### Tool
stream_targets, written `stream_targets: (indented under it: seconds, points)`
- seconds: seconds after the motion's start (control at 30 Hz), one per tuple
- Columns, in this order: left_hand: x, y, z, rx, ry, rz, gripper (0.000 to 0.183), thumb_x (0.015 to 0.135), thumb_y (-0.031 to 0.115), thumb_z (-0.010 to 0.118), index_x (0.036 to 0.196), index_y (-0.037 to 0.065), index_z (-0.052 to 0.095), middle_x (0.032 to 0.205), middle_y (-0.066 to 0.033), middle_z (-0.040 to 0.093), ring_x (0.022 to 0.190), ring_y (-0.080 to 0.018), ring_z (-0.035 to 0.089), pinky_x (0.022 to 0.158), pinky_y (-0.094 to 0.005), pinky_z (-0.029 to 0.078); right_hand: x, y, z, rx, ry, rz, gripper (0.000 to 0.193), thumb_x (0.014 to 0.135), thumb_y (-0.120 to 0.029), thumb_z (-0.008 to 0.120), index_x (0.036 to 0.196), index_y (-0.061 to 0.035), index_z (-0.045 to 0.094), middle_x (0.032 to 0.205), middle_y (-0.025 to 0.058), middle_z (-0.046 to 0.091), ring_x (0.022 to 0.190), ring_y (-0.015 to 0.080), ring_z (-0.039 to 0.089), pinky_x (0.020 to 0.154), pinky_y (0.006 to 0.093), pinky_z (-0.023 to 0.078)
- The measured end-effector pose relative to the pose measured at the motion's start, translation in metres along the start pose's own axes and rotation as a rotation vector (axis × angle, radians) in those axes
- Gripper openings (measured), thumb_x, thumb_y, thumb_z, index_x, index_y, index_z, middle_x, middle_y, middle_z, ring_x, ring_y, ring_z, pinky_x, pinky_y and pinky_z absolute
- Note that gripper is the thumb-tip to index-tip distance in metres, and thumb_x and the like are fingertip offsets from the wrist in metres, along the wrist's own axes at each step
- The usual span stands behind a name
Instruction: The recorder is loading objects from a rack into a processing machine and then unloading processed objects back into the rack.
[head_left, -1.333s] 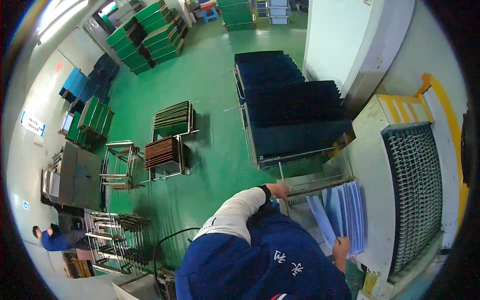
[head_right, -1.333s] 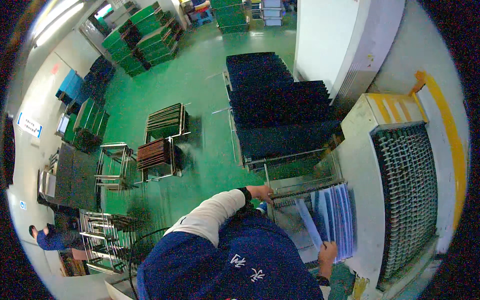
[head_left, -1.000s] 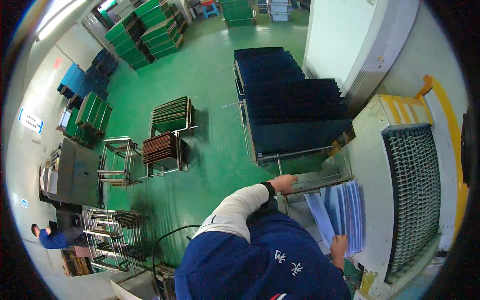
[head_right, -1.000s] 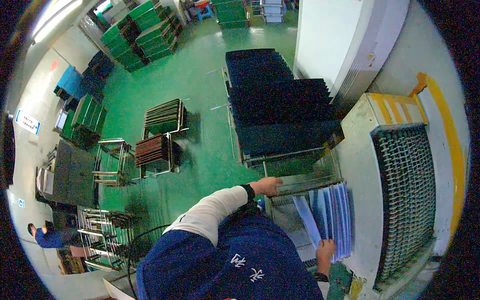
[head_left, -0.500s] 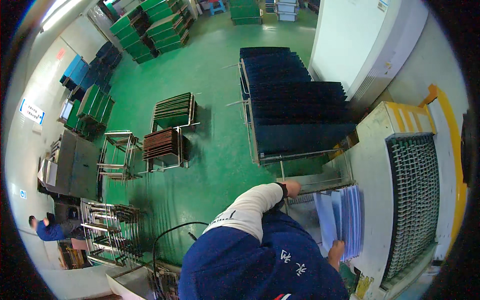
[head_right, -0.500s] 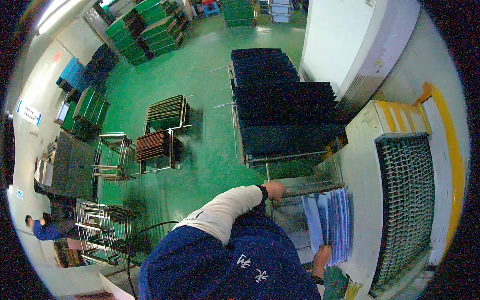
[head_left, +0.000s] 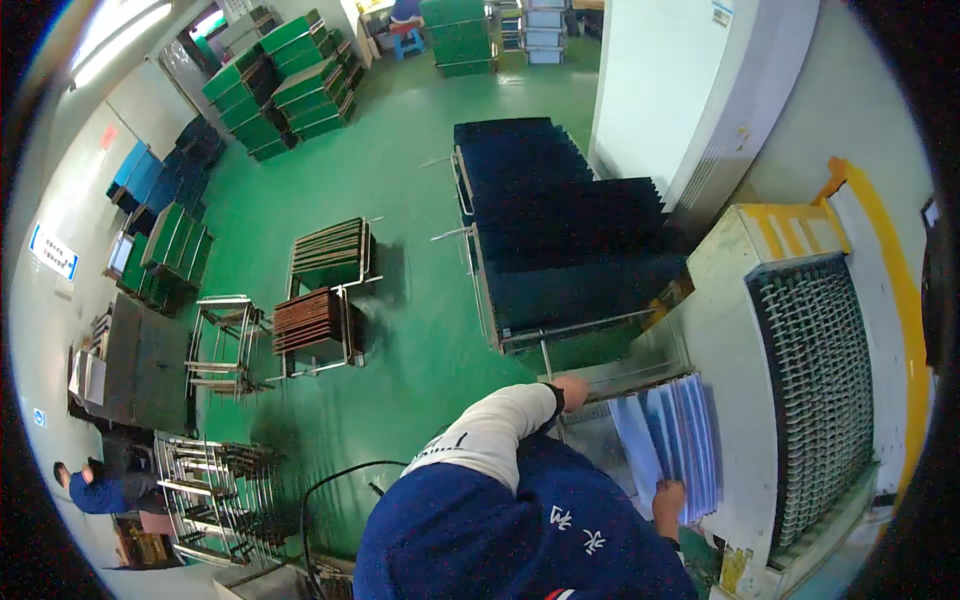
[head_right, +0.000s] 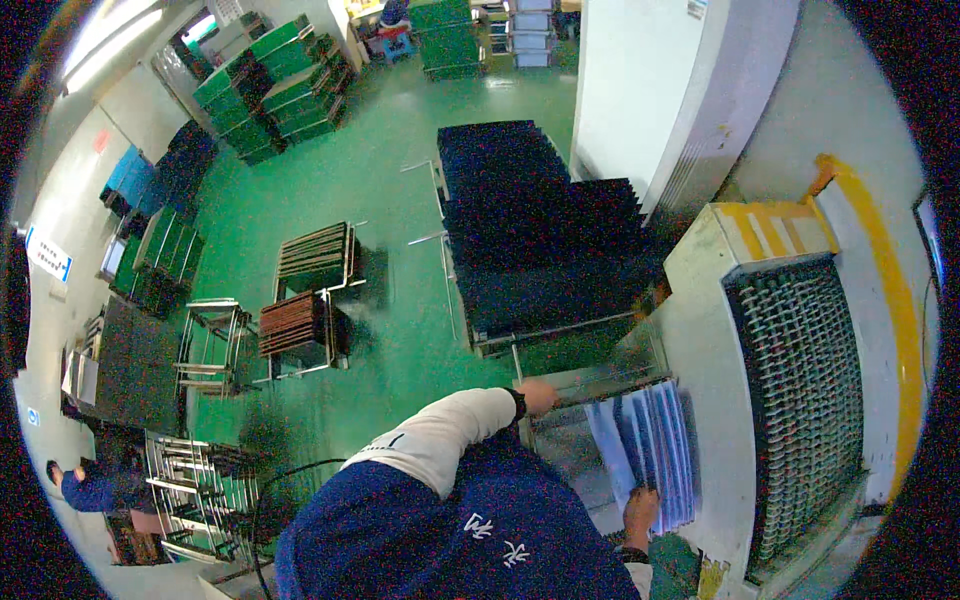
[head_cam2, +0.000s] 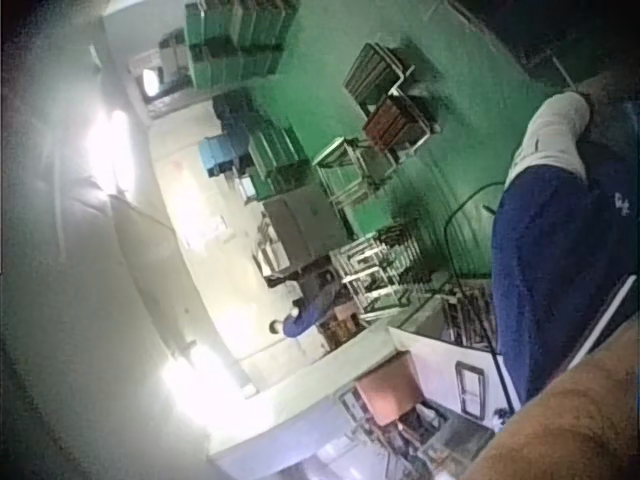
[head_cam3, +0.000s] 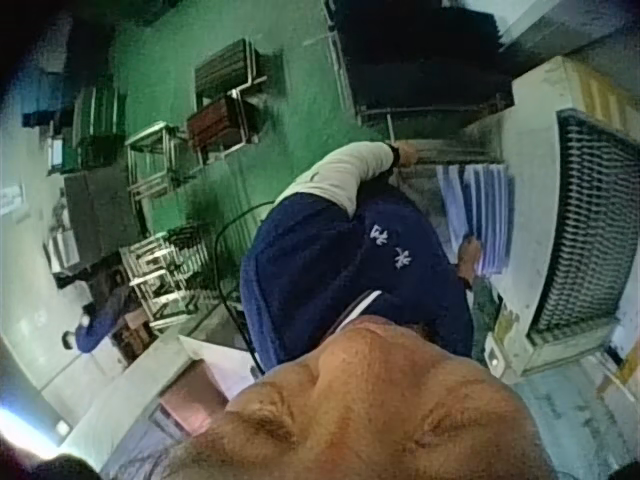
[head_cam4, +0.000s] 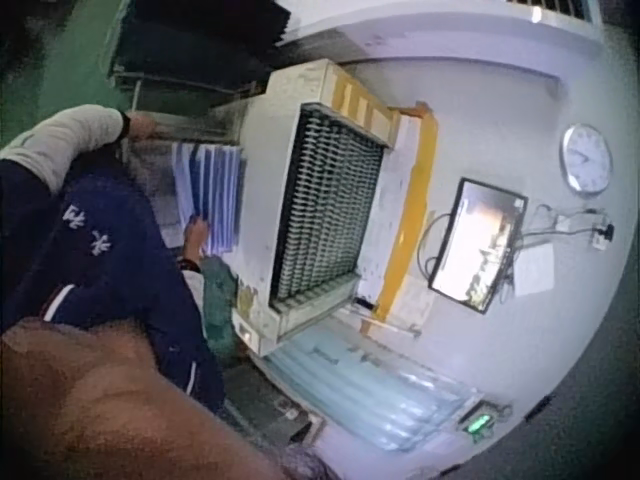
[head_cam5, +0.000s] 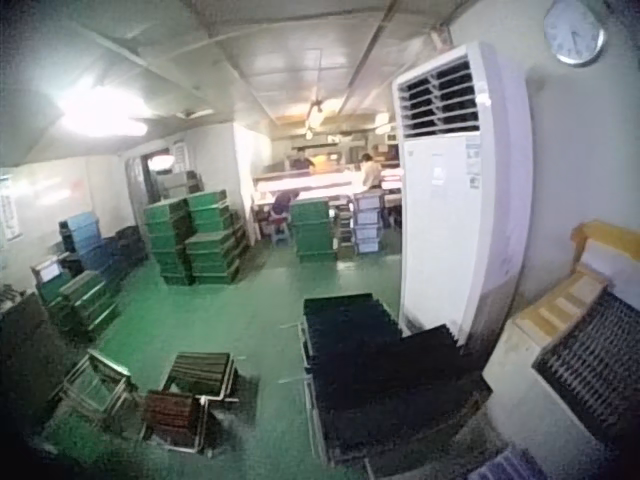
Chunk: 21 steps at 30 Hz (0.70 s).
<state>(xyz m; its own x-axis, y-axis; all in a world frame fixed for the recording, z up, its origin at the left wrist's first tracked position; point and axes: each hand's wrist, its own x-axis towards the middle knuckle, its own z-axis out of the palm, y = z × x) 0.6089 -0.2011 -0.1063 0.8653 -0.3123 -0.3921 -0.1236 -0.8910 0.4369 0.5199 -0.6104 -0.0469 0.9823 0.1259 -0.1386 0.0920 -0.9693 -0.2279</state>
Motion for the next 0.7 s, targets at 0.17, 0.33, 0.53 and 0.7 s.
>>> stream_targets:
  seconds: [0.17,0.33,0.53,0.7]
  points:
    - [-0.009,0.014,-0.037,0.053,-0.244,0.022,0.015,0.063,0.011,0.066,0.077,0.006,0.071,0.082,-0.0148,0.068,0.077,-0.0309,0.066,0.061,-0.0432,0.051,-0.001,-0.01,-0.002,-0.009,0.029,0.083,0.022,0.078,-0.018,0.054,0.082,-0.0034,0.068,0.092,0.0209,0.061,0.086,0.0396,0.058,0.073,0.0483,0.047]
    - [-0.005,0.009,-0.024,0.132,-0.156,0.051,0.014,0.067,0.01,0.064,0.078,0.004,0.07,0.08,-0.0158,0.067,0.078,-0.0328,0.065,0.063,-0.0431,0.051,-0.006,-0.015,-0.006,-0.071,0.012,0.089,0.023,0.072,-0.015,0.058,0.09,-0.0022,0.066,0.094,0.0205,0.061,0.084,0.0399,0.059,0.074,0.0472,0.048]
    - [0.015,-0.012,0.0,0.115,-0.121,0.095,0.018,0.07,0.011,0.063,0.084,0.002,0.07,0.084,-0.0166,0.067,0.081,-0.0343,0.065,0.065,-0.0454,0.051,-0.003,-0.009,0.007,-0.039,0.041,0.125,0.03,0.074,-0.027,0.064,0.094,-0.0048,0.066,0.099,0.0178,0.061,0.095,0.0366,0.058,0.082,0.0442,0.048]
    - [0.017,-0.021,0.005,0.05,-0.045,0.174,0.019,0.068,0.012,0.064,0.083,0.003,0.07,0.084,-0.0163,0.068,0.082,-0.0344,0.065,0.065,-0.0451,0.051,-0.007,-0.012,0.013,-0.059,0.199,0.108,0.019,0.074,-0.019,0.058,0.077,-0.0054,0.071,0.084,0.0197,0.063,0.083,0.0385,0.058,0.077,0.0471,0.046]
